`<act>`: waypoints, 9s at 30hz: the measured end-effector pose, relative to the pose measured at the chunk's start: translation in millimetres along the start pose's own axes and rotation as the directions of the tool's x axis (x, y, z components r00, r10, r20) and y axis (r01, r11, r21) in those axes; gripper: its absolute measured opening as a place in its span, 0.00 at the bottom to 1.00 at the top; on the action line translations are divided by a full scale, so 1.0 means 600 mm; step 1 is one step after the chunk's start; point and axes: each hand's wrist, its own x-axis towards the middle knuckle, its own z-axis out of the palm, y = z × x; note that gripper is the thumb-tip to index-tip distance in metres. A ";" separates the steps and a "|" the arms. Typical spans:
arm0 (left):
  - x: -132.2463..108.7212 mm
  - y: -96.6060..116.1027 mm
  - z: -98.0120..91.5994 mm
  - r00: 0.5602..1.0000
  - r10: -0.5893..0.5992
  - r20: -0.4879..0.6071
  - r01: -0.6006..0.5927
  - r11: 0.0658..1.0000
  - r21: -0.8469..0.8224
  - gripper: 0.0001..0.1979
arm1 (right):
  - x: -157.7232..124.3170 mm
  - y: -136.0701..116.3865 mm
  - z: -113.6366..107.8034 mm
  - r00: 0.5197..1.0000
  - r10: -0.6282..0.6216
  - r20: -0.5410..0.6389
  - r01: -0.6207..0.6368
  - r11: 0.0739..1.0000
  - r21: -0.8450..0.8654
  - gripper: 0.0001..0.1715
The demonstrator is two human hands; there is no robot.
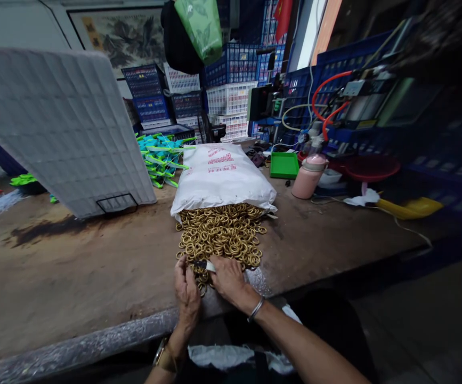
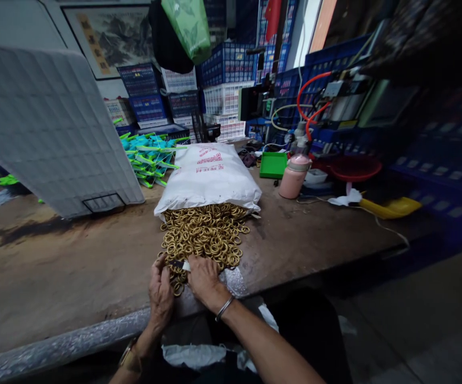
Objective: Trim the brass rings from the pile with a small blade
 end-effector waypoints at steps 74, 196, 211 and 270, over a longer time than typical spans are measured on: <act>-0.086 0.094 -0.011 0.728 -0.370 0.577 0.567 0.798 -0.204 0.15 | -0.060 0.050 -0.038 0.999 0.040 0.023 -0.045 0.822 0.568 0.13; -0.065 0.090 -0.036 0.799 -0.457 0.392 0.585 0.742 -0.327 0.16 | -0.042 0.044 0.000 0.999 0.004 -0.042 0.001 0.991 0.131 0.07; -0.044 0.086 -0.019 0.788 -0.269 0.554 0.410 0.901 -0.145 0.10 | -0.058 0.030 -0.024 0.991 -0.049 -0.124 0.099 0.895 0.435 0.03; -0.055 0.088 -0.018 0.771 -0.415 0.483 0.587 0.757 -0.288 0.20 | -0.072 0.017 -0.018 0.993 -0.112 0.035 0.107 0.987 0.122 0.17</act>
